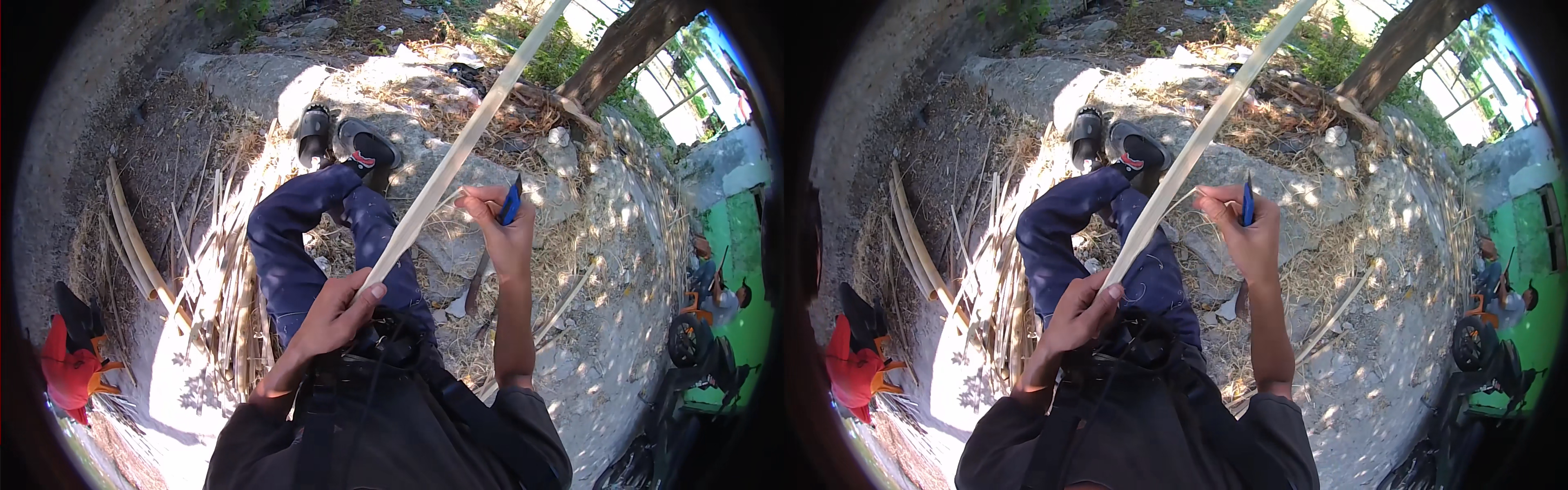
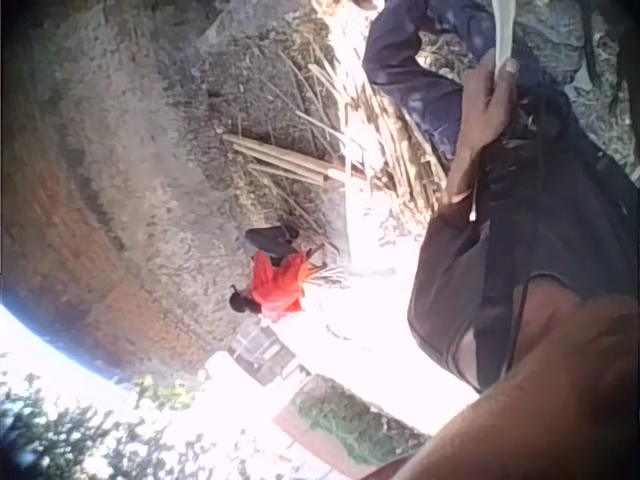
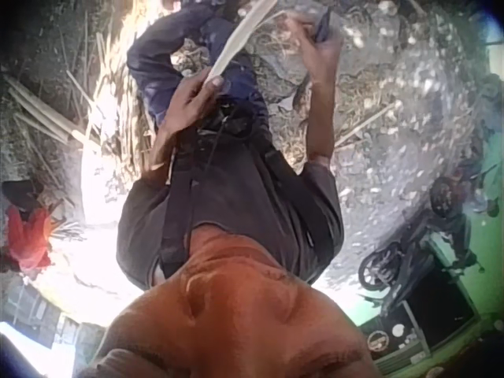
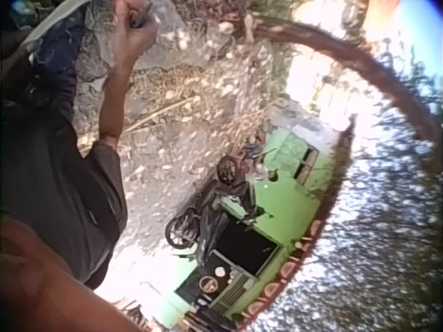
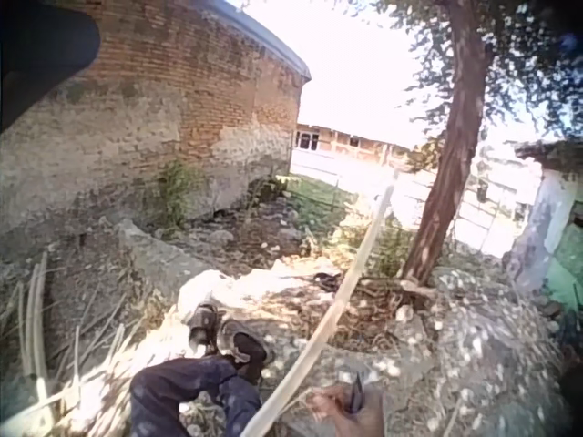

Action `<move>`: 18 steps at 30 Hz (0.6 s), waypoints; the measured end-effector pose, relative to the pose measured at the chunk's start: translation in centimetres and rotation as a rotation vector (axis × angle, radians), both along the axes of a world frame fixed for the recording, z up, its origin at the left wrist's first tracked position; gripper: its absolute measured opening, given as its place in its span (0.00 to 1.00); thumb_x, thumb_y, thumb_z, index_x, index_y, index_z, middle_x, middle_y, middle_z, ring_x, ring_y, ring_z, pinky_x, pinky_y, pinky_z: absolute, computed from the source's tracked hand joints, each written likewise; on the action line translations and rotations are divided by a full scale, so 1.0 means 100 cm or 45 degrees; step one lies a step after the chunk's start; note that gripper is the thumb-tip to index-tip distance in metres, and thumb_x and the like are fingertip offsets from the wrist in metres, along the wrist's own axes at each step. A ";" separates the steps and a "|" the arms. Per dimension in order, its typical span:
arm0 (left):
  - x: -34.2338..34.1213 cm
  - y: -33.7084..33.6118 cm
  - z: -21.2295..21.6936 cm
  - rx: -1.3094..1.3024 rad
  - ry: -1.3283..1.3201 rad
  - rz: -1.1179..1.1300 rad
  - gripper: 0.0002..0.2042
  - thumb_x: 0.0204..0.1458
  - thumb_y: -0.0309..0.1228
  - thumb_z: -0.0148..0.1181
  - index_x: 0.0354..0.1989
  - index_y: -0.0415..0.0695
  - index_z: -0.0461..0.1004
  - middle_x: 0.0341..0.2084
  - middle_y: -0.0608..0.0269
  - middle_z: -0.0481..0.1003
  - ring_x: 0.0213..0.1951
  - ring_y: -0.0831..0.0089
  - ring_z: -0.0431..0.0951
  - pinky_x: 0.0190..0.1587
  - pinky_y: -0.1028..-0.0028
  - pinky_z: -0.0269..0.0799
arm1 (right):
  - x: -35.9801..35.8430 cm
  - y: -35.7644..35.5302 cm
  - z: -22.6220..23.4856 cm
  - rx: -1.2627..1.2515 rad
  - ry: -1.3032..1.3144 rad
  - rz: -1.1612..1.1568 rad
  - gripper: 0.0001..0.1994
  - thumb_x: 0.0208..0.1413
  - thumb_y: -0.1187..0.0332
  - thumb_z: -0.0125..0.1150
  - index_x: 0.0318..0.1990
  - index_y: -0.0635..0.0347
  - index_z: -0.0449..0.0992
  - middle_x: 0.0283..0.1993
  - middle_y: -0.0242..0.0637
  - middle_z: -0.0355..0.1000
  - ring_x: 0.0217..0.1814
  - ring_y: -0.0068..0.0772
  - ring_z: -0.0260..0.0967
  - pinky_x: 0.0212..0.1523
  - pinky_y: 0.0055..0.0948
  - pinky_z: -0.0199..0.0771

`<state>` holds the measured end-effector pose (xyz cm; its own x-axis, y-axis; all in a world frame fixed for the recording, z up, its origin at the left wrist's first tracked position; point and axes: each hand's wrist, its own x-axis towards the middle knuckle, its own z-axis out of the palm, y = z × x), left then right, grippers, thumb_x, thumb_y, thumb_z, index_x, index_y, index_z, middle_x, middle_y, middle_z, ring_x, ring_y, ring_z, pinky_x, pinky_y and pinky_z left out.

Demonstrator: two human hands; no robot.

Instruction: The person shaves and scrapes a bamboo strip using a machete, trims it with a utility knife, and scrapes the strip with the machete.

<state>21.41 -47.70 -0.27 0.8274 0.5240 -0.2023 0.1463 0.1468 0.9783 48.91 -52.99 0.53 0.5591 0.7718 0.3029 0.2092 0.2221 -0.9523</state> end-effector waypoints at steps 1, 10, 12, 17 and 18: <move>0.001 0.000 -0.002 0.248 0.044 0.083 0.15 0.71 0.38 0.52 0.36 0.39 0.72 0.14 0.67 0.63 0.15 0.76 0.65 0.21 0.68 0.59 | 0.007 -0.007 0.014 -0.217 -0.448 -0.132 0.07 0.55 0.76 0.72 0.41 0.59 0.86 0.38 0.35 0.84 0.36 0.29 0.83 0.34 0.25 0.75; -0.008 -0.001 0.027 0.990 0.330 0.120 0.11 0.65 0.34 0.60 0.34 0.41 0.71 0.16 0.46 0.70 0.24 0.43 0.76 0.26 0.50 0.65 | 0.027 -0.017 0.039 -0.273 -1.891 0.141 0.19 0.39 0.78 0.70 0.42 0.46 0.83 0.39 0.24 0.78 0.32 0.33 0.78 0.31 0.36 0.73; -0.012 0.001 0.030 1.014 0.362 0.108 0.11 0.65 0.34 0.61 0.33 0.41 0.71 0.17 0.45 0.71 0.24 0.43 0.76 0.27 0.49 0.66 | 0.025 -0.016 0.037 -0.325 -1.935 0.214 0.19 0.39 0.77 0.70 0.42 0.46 0.82 0.39 0.23 0.77 0.33 0.33 0.78 0.32 0.36 0.74; -0.015 0.009 0.021 1.021 0.340 0.097 0.11 0.65 0.35 0.60 0.35 0.40 0.72 0.15 0.46 0.69 0.20 0.48 0.75 0.24 0.52 0.65 | 0.028 -0.018 0.027 -0.394 -1.827 0.166 0.17 0.43 0.75 0.69 0.43 0.48 0.80 0.35 0.28 0.74 0.34 0.33 0.79 0.35 0.32 0.77; -0.015 0.011 0.021 0.780 0.326 0.062 0.11 0.67 0.36 0.58 0.36 0.41 0.73 0.13 0.52 0.67 0.16 0.58 0.71 0.22 0.58 0.64 | 0.032 -0.015 0.024 -0.281 -1.469 0.170 0.15 0.45 0.77 0.70 0.42 0.51 0.81 0.36 0.29 0.77 0.35 0.32 0.80 0.35 0.30 0.78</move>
<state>19.94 -46.65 1.80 0.7653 0.6422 -0.0435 0.3926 -0.4122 0.8222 52.06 -54.53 2.94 -0.0471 0.9024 0.4283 0.9583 0.1618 -0.2357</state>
